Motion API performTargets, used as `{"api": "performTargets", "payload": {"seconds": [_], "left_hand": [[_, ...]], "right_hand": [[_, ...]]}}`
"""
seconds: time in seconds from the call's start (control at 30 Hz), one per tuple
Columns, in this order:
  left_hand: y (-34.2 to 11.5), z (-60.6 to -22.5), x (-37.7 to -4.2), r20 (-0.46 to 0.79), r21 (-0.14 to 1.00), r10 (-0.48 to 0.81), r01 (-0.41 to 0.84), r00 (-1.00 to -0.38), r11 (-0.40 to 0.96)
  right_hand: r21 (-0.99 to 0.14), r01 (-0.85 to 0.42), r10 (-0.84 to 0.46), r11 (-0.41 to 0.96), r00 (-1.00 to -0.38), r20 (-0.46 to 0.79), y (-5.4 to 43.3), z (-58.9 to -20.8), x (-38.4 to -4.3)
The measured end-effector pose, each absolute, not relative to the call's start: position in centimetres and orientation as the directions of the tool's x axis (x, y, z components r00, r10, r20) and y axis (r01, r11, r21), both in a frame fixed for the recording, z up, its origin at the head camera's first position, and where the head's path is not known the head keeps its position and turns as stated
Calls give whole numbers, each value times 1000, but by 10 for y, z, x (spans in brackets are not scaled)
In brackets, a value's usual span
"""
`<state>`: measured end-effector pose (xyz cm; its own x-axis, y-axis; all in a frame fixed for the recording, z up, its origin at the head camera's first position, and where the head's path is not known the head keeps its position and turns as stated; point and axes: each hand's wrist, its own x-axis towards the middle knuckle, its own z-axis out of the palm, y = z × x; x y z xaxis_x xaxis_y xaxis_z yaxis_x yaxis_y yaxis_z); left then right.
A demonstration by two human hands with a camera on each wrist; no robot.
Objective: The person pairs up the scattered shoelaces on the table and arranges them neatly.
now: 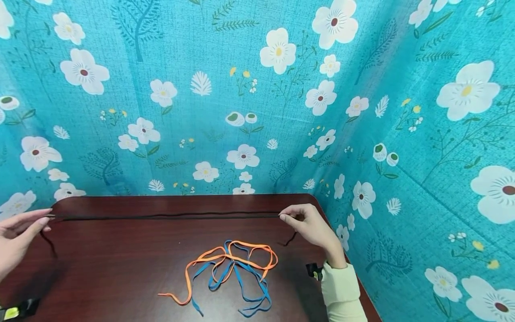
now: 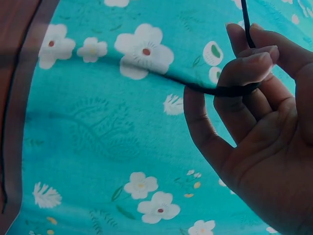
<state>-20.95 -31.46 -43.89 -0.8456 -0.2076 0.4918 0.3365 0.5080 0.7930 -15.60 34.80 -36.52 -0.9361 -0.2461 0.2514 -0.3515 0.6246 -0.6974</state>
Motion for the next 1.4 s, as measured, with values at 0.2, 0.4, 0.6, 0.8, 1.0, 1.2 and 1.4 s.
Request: {"api": "performTargets", "payload": {"seconds": [0.2, 0.4, 0.6, 0.8, 1.0, 1.2, 1.4], "left_hand": [[-323, -442, -213, 519, 775, -212, 351, -828, 526], [-327, -445, -217, 509, 775, -263, 305, -820, 553], [-331, -446, -220, 532, 734, -253, 290, -808, 614], [-335, -445, -222, 484, 765, -345, 197, -804, 614], [-339, -450, -228, 423, 784, -439, 77, -793, 616], [-348, -460, -233, 413, 791, -481, 43, -773, 610], [-363, -468, -238, 438, 809, -531, 61, -725, 584]], "right_hand": [[-687, -352, -244, 636, -936, 254, 360, -374, -162], [-696, -328, -231, 639, -945, 232, 373, -380, -165], [-700, -287, -209, 654, -958, 198, 381, -381, -161], [-693, -292, -204, 659, -956, 209, 397, -394, -163], [-698, -256, -178, 668, -967, 184, 408, -400, -162], [-684, -240, -169, 689, -971, 171, 417, -401, -158], [-686, -225, -152, 692, -974, 166, 424, -399, -156]]}}
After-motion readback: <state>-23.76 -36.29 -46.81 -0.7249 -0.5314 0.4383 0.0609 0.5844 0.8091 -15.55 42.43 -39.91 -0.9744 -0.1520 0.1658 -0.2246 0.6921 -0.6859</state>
